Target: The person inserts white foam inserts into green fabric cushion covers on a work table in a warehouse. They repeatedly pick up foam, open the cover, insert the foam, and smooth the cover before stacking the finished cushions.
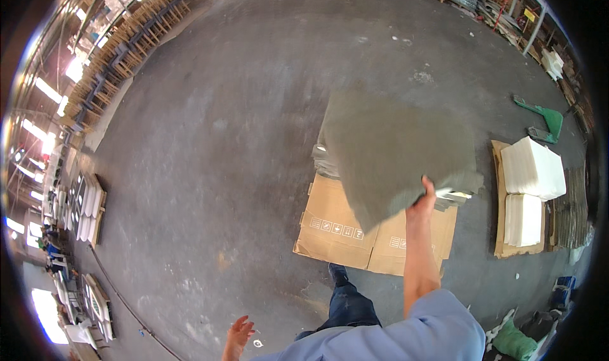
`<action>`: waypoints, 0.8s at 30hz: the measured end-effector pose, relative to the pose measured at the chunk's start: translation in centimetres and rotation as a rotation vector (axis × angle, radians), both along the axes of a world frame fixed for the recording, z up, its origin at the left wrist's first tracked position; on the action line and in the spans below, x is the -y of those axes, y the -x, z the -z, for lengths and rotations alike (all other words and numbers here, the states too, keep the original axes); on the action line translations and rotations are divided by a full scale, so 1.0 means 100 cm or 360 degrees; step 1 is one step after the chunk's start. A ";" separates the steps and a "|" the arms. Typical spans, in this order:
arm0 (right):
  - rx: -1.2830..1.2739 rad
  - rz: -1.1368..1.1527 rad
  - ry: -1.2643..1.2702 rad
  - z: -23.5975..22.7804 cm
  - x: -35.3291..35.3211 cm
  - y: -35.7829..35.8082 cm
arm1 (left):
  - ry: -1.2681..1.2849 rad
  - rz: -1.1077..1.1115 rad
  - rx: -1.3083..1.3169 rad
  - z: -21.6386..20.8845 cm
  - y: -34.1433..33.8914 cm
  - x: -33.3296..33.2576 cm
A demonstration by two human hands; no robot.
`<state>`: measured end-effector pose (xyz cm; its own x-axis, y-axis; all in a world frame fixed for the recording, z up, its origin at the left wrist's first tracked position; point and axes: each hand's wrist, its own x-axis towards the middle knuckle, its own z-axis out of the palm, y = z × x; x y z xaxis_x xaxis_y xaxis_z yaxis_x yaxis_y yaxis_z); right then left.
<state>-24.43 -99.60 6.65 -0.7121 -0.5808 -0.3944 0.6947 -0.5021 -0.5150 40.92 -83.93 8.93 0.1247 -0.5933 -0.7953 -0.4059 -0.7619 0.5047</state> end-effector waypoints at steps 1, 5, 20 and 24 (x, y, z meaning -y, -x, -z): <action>-0.0031 0.0034 0.0089 -0.008 0.034 0.014 | -0.0010 0.0046 -0.0007 0.004 0.007 0.006; 0.0030 0.0126 0.0292 -0.024 0.149 0.044 | -0.0182 0.0011 -0.0137 0.014 0.025 0.004; 0.0462 0.0130 -0.0324 0.254 0.281 0.016 | -0.0499 -0.0225 0.0146 0.001 0.063 -0.023; 0.0557 0.0317 -0.0375 0.248 0.287 0.026 | -0.0551 -0.0126 0.0140 0.005 0.063 -0.004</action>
<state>-27.08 -128.26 -18.18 -0.6015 -0.3120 -0.7354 0.7488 -0.5409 -0.3830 34.67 -83.51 8.38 0.2362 -0.2766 -0.9315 -0.3693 -0.9123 0.1772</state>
